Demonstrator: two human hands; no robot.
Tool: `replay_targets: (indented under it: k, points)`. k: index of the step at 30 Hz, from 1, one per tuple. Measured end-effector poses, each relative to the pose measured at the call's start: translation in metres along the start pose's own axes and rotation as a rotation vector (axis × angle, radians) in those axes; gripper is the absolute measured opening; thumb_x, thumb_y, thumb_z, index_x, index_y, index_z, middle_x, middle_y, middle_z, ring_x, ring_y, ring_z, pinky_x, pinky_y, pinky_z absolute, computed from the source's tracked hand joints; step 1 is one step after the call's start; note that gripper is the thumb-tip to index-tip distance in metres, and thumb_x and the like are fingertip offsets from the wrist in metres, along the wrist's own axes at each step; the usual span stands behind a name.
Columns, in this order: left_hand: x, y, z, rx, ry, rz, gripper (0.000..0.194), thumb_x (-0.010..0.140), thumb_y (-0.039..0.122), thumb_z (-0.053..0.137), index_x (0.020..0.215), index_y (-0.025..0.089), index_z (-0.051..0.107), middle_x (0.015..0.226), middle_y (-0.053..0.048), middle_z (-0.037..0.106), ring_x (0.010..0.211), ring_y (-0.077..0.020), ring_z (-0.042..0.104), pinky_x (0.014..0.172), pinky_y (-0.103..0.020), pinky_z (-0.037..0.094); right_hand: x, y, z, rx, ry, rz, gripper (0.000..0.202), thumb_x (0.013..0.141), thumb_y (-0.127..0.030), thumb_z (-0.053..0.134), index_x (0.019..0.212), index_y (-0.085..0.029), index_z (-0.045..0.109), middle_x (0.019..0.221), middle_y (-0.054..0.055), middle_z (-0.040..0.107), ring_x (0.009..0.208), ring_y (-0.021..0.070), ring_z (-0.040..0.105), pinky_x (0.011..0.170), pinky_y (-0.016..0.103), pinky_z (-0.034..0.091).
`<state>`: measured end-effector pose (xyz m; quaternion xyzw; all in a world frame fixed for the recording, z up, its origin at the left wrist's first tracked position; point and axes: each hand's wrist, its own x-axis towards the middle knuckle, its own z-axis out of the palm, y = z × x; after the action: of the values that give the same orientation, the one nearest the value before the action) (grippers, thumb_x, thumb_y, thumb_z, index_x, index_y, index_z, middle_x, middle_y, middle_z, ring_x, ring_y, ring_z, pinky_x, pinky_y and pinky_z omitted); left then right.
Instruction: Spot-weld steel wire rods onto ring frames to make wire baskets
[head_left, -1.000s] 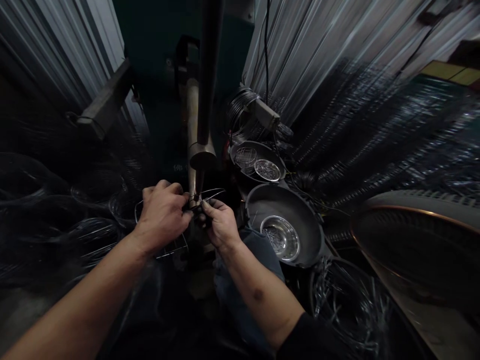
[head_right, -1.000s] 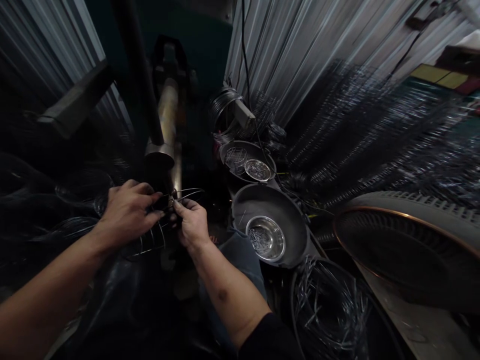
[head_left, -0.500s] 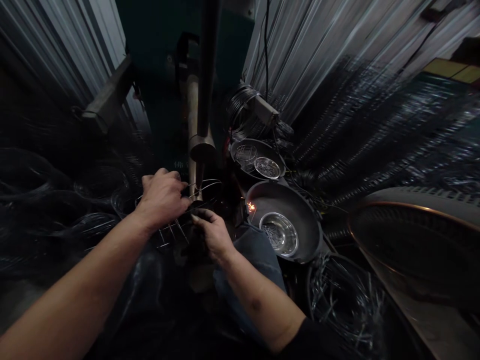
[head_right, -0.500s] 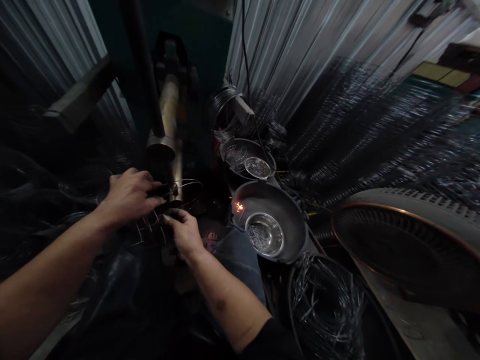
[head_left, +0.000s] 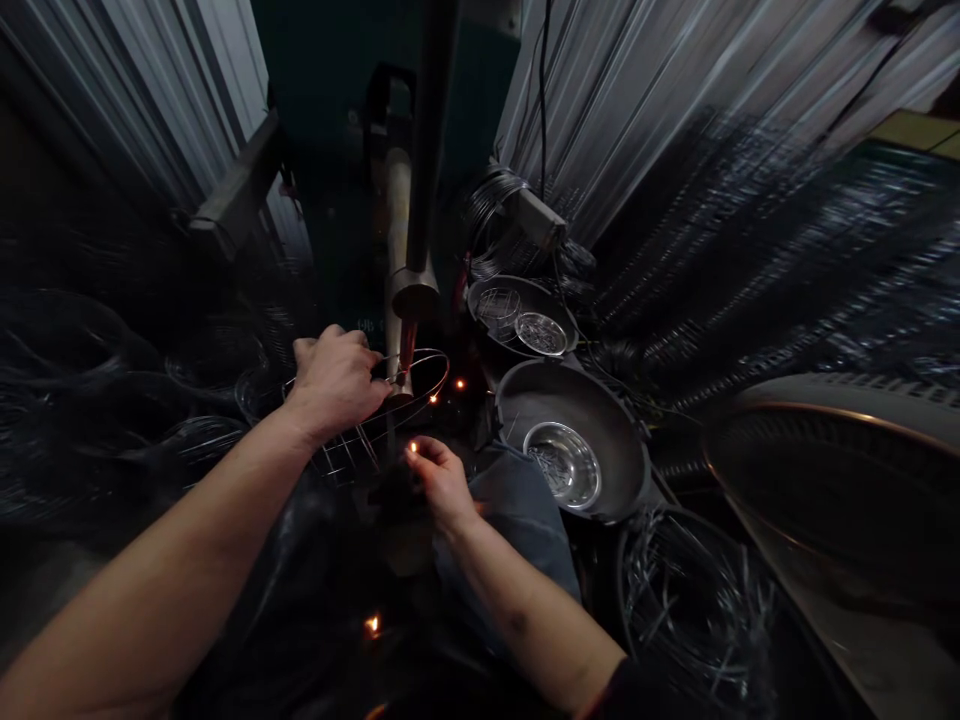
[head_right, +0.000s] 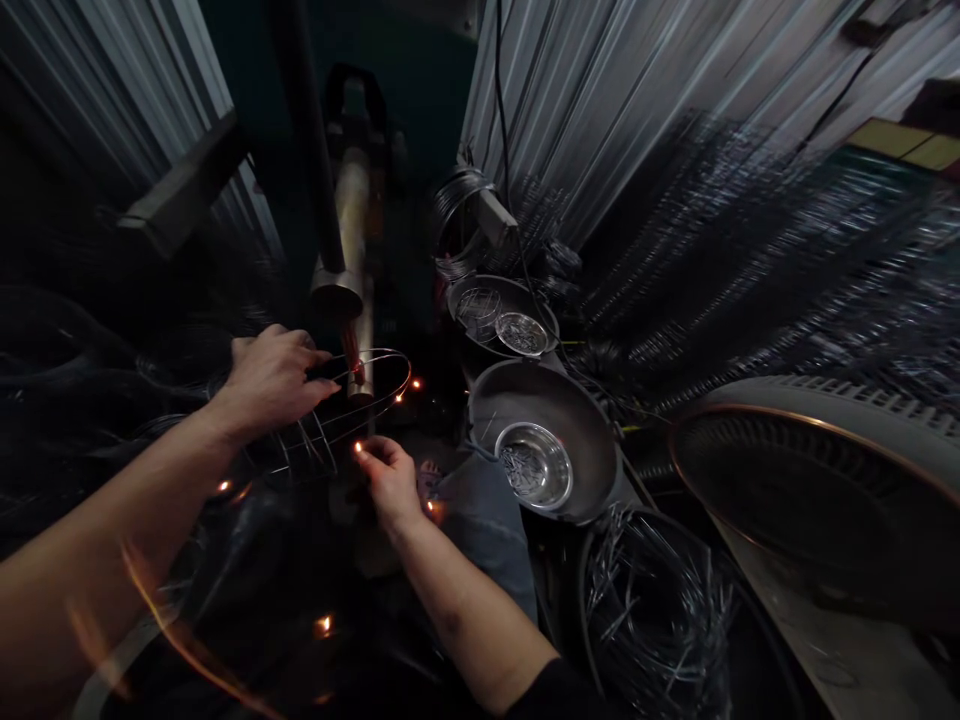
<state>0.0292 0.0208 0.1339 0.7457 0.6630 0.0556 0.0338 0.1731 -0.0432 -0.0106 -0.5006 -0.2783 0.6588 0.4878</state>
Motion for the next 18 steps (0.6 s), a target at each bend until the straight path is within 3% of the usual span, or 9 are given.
replay_targets:
  k: [3, 5, 8, 10, 13, 15, 18]
  points:
    - [-0.010, -0.005, -0.002, -0.028, -0.011, 0.019, 0.035, 0.074, 0.044, 0.055, 0.096, 0.025, 0.075, 0.108, -0.009, 0.064, 0.113, -0.0337, 0.049, 0.092, -0.050, 0.038, 0.004, 0.021, -0.026, 0.054, 0.140, 0.164, 0.035, 0.053, -0.024, 0.075, 0.082, -0.020, 0.056, 0.058, -0.006, 0.053, 0.047, 0.0089, 0.046, 0.040, 0.018, 0.027]
    - [-0.021, -0.015, -0.002, -0.150, -0.045, 0.023, 0.037, 0.072, 0.045, 0.058, 0.097, 0.024, 0.075, 0.108, -0.008, 0.065, 0.114, -0.0332, 0.051, 0.096, -0.050, 0.039, -0.001, 0.029, -0.044, 0.071, 0.156, 0.266, 0.036, 0.051, -0.019, 0.076, 0.079, -0.020, 0.054, 0.057, -0.007, 0.052, 0.044, 0.0078, 0.046, 0.038, 0.017, 0.025]
    - [-0.041, -0.040, 0.006, -0.564, -0.169, -0.084, 0.043, 0.065, 0.049, 0.066, 0.097, 0.023, 0.074, 0.105, -0.006, 0.068, 0.106, -0.0294, 0.059, 0.094, -0.043, 0.046, -0.027, 0.025, -0.065, 0.118, -0.004, 0.270, 0.046, 0.046, -0.016, 0.080, 0.087, -0.019, 0.061, 0.068, -0.004, 0.063, 0.052, 0.0090, 0.054, 0.043, 0.017, 0.034]
    - [-0.056, -0.059, 0.020, -0.891, -0.341, -0.226, 0.049, 0.062, 0.051, 0.070, 0.101, 0.022, 0.073, 0.100, -0.005, 0.071, 0.096, -0.0272, 0.065, 0.087, -0.038, 0.052, -0.054, 0.014, -0.073, 0.157, -0.170, 0.249, 0.048, 0.046, -0.018, 0.084, 0.091, -0.019, 0.065, 0.078, 0.000, 0.070, 0.060, 0.0114, 0.060, 0.052, 0.021, 0.043]
    - [-0.074, -0.081, 0.044, -1.087, -0.535, -0.322, 0.053, 0.057, 0.051, 0.076, 0.101, 0.021, 0.073, 0.100, -0.006, 0.073, 0.097, -0.0278, 0.067, 0.089, -0.037, 0.053, -0.097, -0.005, -0.074, 0.132, -0.341, 0.271, 0.034, 0.052, -0.027, 0.087, 0.078, -0.014, 0.069, 0.073, 0.005, 0.071, 0.060, 0.0130, 0.063, 0.060, 0.025, 0.048]
    - [-0.082, -0.088, 0.056, -1.009, -0.454, -0.337, 0.054, 0.059, 0.052, 0.075, 0.104, 0.022, 0.072, 0.109, -0.007, 0.071, 0.106, -0.0286, 0.064, 0.097, -0.037, 0.050, -0.115, -0.014, -0.068, 0.093, -0.378, 0.299, 0.032, 0.055, -0.031, 0.087, 0.073, -0.012, 0.069, 0.067, 0.006, 0.070, 0.055, 0.0125, 0.062, 0.058, 0.025, 0.047]
    - [-0.095, -0.081, 0.058, -0.803, -0.169, -0.371, 0.055, 0.069, 0.056, 0.065, 0.112, 0.022, 0.068, 0.120, -0.008, 0.067, 0.118, -0.0299, 0.058, 0.104, -0.040, 0.044, -0.120, -0.019, -0.055, 0.097, -0.314, 0.323, 0.038, 0.053, -0.034, 0.089, 0.076, -0.012, 0.068, 0.064, 0.005, 0.069, 0.049, 0.0111, 0.059, 0.049, 0.022, 0.043]
